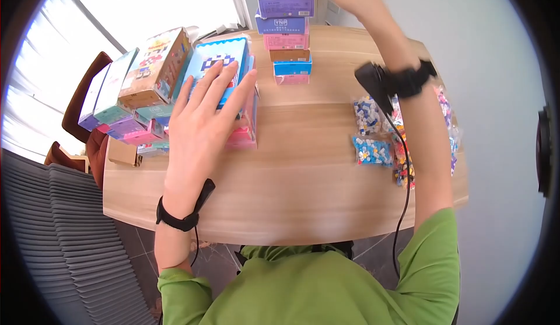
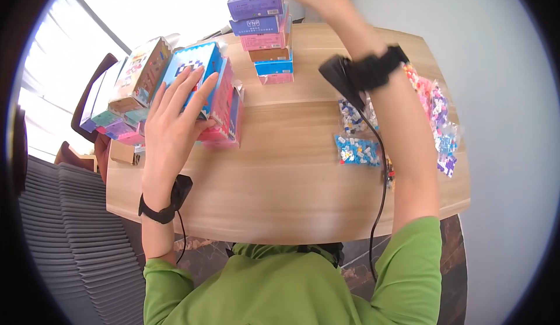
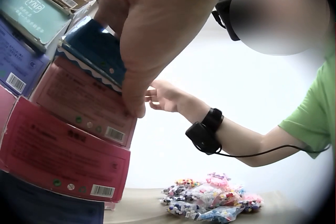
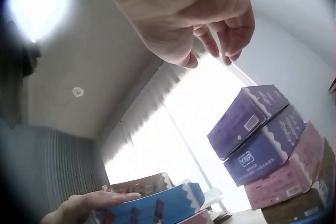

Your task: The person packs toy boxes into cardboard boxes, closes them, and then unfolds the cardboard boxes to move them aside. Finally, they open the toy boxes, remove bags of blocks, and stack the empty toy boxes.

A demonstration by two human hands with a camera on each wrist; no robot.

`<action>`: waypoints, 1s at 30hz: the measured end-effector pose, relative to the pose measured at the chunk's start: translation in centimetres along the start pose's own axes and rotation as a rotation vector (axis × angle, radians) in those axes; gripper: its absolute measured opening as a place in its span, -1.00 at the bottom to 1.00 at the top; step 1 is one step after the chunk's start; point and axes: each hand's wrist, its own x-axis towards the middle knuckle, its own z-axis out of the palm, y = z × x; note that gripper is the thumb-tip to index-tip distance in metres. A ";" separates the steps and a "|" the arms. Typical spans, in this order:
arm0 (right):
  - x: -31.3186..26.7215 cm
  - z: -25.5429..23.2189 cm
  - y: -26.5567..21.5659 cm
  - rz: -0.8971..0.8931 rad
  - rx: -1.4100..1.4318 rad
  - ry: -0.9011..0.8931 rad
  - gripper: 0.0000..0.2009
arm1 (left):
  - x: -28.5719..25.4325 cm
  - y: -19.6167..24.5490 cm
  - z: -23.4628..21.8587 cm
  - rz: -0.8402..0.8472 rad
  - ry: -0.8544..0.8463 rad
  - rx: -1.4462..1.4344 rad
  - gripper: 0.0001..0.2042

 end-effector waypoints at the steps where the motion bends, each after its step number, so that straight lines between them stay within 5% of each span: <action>1: 0.0 3.2 1.6 0.003 -0.117 0.117 -0.82 | 0.1 -0.1 0.1 -0.002 -0.004 0.002 -0.39; 3: 1.0 5.6 3.5 0.237 -0.062 -0.007 -0.69 | 0.4 -0.1 0.0 -0.003 -0.007 0.007 -0.37; 5: 2.0 5.7 4.9 0.682 0.292 -0.506 -0.36 | 0.5 0.6 -0.7 -0.002 0.061 0.026 -0.43; 6: 2.1 5.5 5.2 0.583 0.318 -0.661 -0.20 | 0.4 1.0 -1.0 -0.001 0.093 0.033 -0.46; 9: 2.3 4.5 5.5 0.555 0.433 -0.718 -0.18 | -0.6 2.5 -0.5 0.067 0.307 -0.333 -0.62; 13: 2.9 4.6 8.2 0.643 0.560 -0.517 -0.61 | -0.6 4.0 1.4 0.173 0.280 -0.583 -0.71; 14: 4.1 3.3 8.9 0.738 0.745 -0.659 -0.75 | -0.6 4.3 2.2 0.176 0.256 -0.649 -0.69; 15: 4.3 1.9 8.1 0.715 0.774 -0.565 -0.74 | -0.7 4.6 2.9 0.179 0.232 -0.714 -0.67; 17: 2.4 -1.0 5.8 0.661 0.824 -0.384 -0.73 | -0.7 5.6 3.9 0.005 0.093 -0.978 -0.56; 19: -0.2 -3.4 5.2 0.504 0.845 -0.382 -0.63 | -0.5 6.9 5.2 -0.185 0.001 -1.318 -0.47; 21: -3.3 -6.7 2.7 0.398 0.678 -0.533 -0.76 | -0.1 8.4 6.8 -0.393 -0.036 -1.738 -0.39; 23: -7.3 -8.0 0.6 0.188 0.567 -0.437 -0.69 | -0.7 9.0 7.8 -0.387 -0.092 -1.916 -0.34; 25: -10.5 -9.3 -0.5 0.211 0.561 -0.513 -0.70 | -1.0 9.6 7.9 -0.428 -0.139 -2.046 -0.31; 28: -13.9 -11.2 2.2 0.726 0.854 -0.681 -0.75 | -1.2 11.0 6.7 -0.633 -0.169 -2.151 -0.29; 30: -15.6 -11.3 1.4 0.990 1.021 -0.601 -0.79 | -1.0 12.0 6.2 -0.843 -0.138 -2.184 -0.28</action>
